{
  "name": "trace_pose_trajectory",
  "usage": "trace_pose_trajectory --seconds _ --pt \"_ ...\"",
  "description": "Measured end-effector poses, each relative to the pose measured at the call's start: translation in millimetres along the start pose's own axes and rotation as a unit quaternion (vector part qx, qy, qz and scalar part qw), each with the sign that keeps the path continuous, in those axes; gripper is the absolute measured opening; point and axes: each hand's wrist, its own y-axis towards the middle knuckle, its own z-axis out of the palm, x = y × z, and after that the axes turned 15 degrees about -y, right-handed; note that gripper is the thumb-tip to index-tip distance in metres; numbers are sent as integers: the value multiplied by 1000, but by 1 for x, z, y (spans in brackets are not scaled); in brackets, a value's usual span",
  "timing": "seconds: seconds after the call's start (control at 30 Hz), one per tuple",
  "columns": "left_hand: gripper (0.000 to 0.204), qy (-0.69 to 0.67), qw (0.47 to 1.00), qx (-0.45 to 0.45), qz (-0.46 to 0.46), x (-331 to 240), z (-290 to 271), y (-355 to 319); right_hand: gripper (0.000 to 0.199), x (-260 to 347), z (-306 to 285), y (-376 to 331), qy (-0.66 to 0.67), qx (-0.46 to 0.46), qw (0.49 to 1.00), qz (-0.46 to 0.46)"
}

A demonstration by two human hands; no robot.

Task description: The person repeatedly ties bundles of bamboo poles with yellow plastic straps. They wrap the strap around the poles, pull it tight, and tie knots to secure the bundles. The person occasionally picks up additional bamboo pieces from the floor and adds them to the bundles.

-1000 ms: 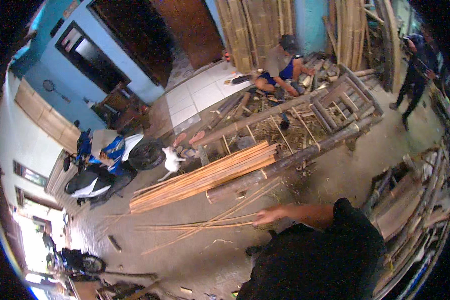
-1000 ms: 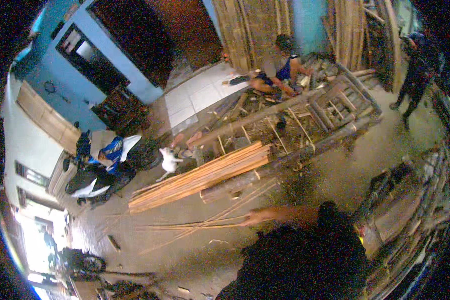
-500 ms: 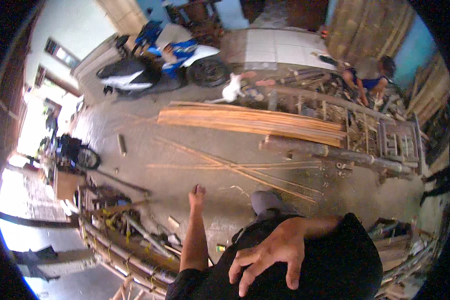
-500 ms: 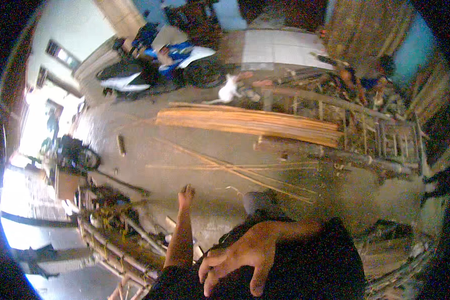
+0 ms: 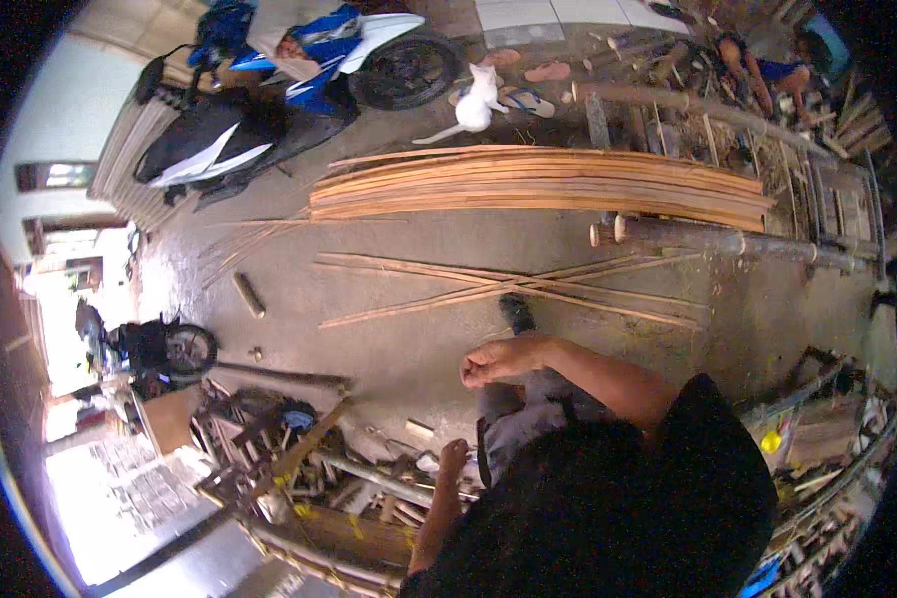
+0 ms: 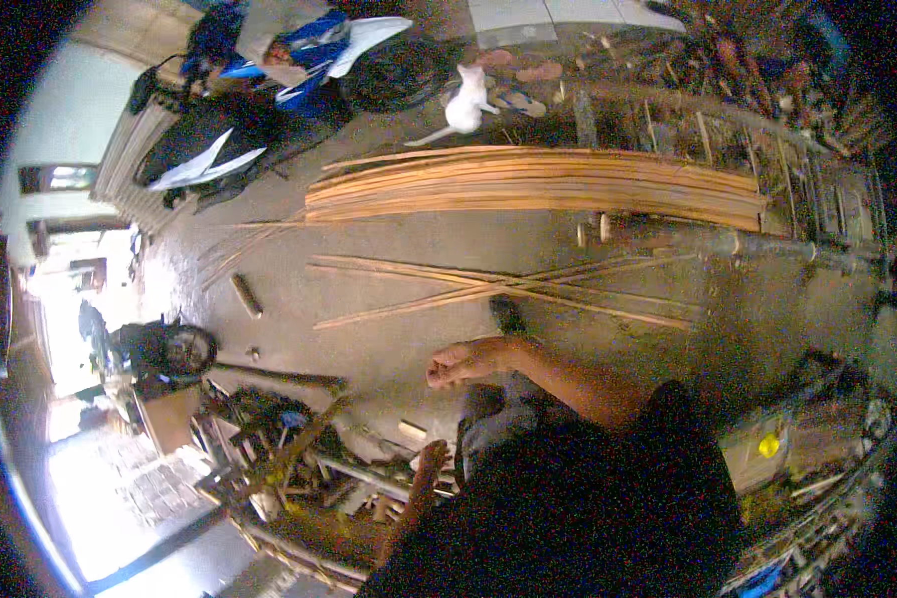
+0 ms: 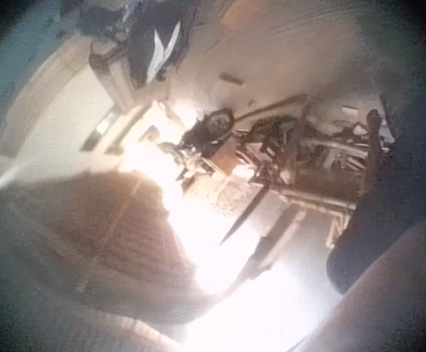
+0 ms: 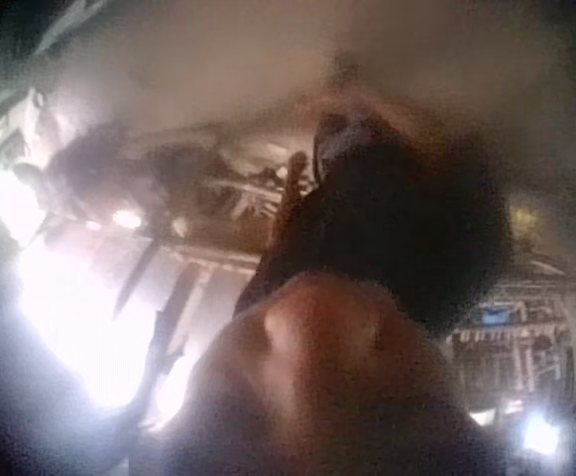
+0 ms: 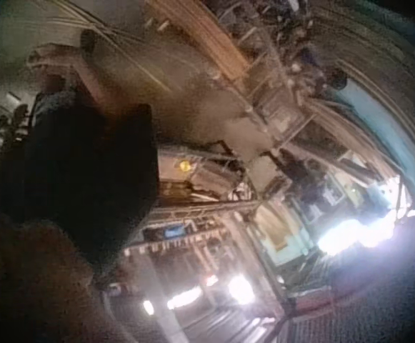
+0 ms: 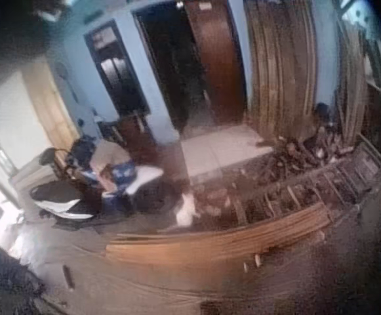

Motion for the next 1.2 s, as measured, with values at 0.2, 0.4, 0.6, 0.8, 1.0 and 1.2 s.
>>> trace_pose_trajectory --seconds 0.2,0.4,0.6,0.8,1.0,1.2 --pt "41 -7 965 -241 103 -17 -83 78 42 -179 -100 140 -153 -285 927 188" --pt "44 -377 899 -199 -100 -65 -50 148 43 -378 -205 220 -194 -373 802 425" --pt "36 106 983 -138 -52 -147 -115 157 48 -584 -272 270 -341 -403 673 519" --pt "26 -21 986 -155 57 -103 -132 194 36 -638 -296 256 -535 -426 502 529" --pt "22 16 990 -105 95 -141 -162 190 32 -481 -232 253 -406 -380 726 405" --pt "78 88 969 -51 223 -218 -204 182 30 -304 -94 192 -421 -354 728 409"
